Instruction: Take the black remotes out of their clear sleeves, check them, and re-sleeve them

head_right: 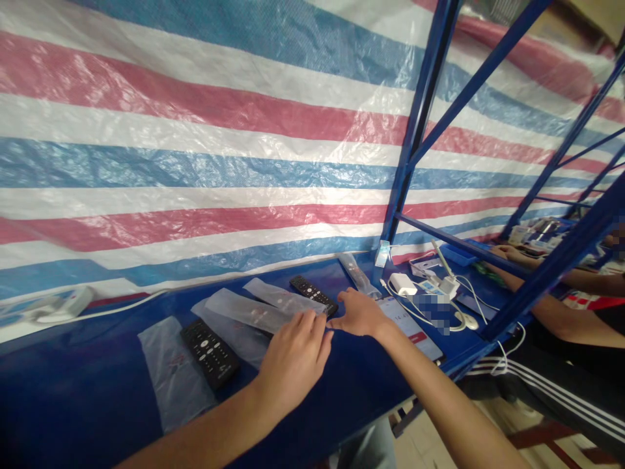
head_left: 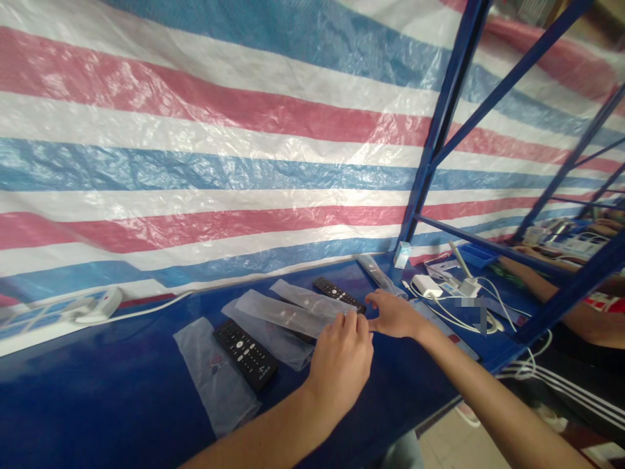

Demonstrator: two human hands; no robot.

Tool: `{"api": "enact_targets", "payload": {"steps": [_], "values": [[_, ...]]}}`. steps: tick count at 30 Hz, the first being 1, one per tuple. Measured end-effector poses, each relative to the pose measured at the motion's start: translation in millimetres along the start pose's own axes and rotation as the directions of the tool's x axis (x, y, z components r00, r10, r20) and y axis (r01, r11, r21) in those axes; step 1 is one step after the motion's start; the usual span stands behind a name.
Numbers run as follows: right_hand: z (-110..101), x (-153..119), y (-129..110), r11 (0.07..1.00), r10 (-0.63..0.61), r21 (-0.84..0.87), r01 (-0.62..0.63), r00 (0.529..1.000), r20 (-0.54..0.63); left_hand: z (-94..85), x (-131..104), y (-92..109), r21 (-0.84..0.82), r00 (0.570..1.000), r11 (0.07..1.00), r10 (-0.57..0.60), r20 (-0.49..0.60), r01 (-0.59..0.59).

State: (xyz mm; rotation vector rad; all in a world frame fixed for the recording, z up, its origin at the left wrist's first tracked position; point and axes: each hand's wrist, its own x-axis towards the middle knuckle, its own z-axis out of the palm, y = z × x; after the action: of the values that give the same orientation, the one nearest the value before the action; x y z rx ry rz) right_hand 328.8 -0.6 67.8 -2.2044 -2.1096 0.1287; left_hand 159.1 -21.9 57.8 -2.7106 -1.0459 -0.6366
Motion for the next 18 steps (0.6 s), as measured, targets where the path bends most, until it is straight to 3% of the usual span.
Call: {"api": "enact_targets", "payload": {"steps": [5, 12, 15, 18], "values": [[15.4, 6.6, -14.4, 0.999, 0.028, -0.016, -0.028, 1.000, 0.010, 0.5, 44.4, -3.7, 0.049, 0.976, 0.986, -0.164, 0.140, 0.159], [20.5, 14.4, -22.3, 0.995, 0.103, -0.006, -0.103, 0.994, -0.032, 0.0, 41.9, -10.3, 0.089, 0.932, 0.976, -0.217, 0.292, 0.199], [17.2, 8.7, -19.9, 0.990, 0.140, 0.002, -0.140, 0.989, -0.036, -1.6, 33.1, -13.1, 0.056, 0.937, 0.986, -0.165, 0.309, 0.155], [13.6, -7.1, -12.6, 0.985, 0.170, 0.012, -0.169, 0.985, -0.031, 2.6, 22.4, -13.3, -0.019, 0.948, 0.999, -0.024, 0.316, 0.032]]}}
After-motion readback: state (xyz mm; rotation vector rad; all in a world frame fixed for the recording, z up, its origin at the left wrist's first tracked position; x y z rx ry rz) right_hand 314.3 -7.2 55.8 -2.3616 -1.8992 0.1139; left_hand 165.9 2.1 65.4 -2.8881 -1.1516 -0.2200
